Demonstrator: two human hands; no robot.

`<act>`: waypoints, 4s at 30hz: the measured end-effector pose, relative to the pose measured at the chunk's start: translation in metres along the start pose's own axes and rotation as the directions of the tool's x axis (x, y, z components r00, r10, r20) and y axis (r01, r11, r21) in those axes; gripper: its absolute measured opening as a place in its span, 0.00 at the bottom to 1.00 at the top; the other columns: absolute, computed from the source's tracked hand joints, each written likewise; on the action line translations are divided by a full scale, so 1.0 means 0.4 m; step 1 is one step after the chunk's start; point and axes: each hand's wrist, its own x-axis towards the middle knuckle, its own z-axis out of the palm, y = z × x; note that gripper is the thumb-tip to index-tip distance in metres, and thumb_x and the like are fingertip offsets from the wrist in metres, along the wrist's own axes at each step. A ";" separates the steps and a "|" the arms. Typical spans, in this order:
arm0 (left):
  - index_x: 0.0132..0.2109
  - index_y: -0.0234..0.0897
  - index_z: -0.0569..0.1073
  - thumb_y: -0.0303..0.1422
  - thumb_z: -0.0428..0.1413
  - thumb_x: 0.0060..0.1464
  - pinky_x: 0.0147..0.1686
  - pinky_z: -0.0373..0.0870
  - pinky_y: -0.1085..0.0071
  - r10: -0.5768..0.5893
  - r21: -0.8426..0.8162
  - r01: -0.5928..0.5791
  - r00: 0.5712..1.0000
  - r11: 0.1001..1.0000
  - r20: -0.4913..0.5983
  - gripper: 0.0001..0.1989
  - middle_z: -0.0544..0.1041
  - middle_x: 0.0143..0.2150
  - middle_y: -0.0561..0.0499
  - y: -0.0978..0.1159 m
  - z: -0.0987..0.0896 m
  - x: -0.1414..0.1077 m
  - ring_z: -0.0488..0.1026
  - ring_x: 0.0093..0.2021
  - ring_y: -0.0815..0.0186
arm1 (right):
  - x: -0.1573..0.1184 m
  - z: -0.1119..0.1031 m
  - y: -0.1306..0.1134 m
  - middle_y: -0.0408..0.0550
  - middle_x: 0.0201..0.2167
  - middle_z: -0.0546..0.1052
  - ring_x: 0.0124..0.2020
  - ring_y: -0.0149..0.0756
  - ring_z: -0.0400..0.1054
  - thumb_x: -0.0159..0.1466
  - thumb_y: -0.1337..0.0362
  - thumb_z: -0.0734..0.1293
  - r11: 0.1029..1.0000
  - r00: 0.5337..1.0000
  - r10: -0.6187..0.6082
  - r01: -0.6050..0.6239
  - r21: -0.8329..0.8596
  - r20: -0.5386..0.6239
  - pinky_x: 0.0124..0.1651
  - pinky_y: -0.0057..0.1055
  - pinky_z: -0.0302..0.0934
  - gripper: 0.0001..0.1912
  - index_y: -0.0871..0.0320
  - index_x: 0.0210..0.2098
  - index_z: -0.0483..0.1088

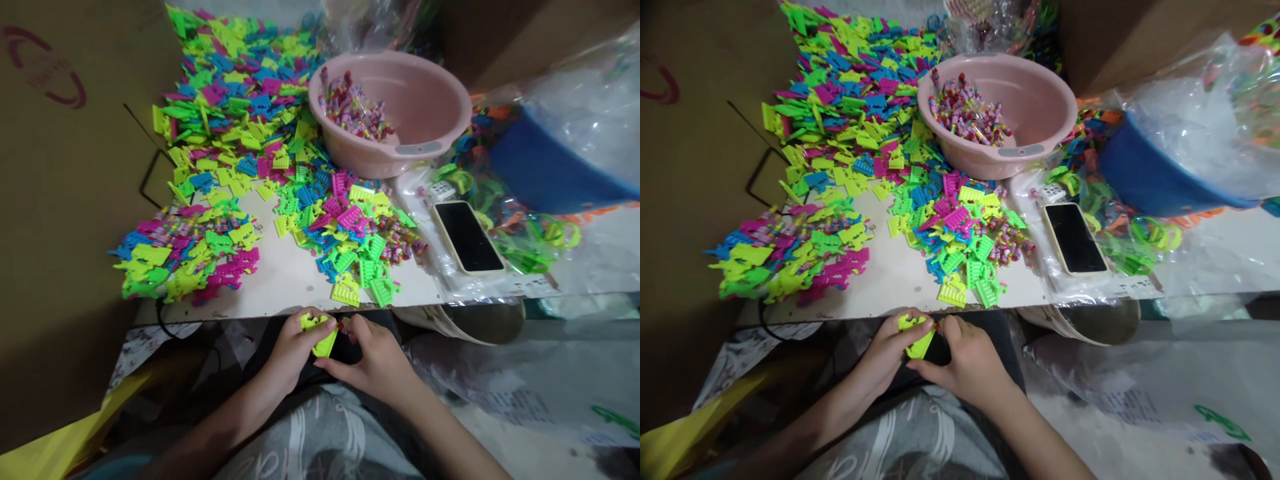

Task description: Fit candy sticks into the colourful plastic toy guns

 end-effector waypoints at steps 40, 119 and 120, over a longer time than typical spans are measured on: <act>0.48 0.40 0.72 0.42 0.56 0.56 0.39 0.70 0.70 0.180 0.329 -0.219 0.973 0.919 0.146 0.16 0.76 0.43 0.49 -0.009 -0.072 -0.002 0.72 0.40 0.62 | -0.004 0.031 0.017 0.55 0.37 0.76 0.37 0.46 0.73 0.56 0.46 0.71 0.989 0.989 0.146 -0.146 -0.005 0.016 0.38 0.38 0.66 0.28 0.60 0.44 0.63; 0.25 0.37 0.66 0.48 0.57 0.49 0.21 0.57 0.76 0.031 0.376 -0.077 0.992 0.923 0.125 0.19 0.63 0.20 0.57 -0.070 -0.069 -0.012 0.60 0.22 0.71 | -0.087 0.077 -0.015 0.47 0.24 0.77 0.25 0.37 0.73 0.63 0.49 0.65 1.000 0.999 0.006 -0.006 0.009 0.051 0.28 0.30 0.63 0.18 0.59 0.33 0.70; 0.25 0.37 0.66 0.49 0.57 0.48 0.21 0.57 0.76 0.026 0.374 -0.069 0.992 0.925 0.120 0.20 0.63 0.20 0.57 -0.078 -0.071 -0.015 0.60 0.22 0.71 | -0.095 0.085 -0.017 0.47 0.24 0.77 0.25 0.37 0.73 0.62 0.48 0.65 0.999 0.998 0.025 -0.026 0.033 0.052 0.28 0.30 0.63 0.18 0.59 0.33 0.70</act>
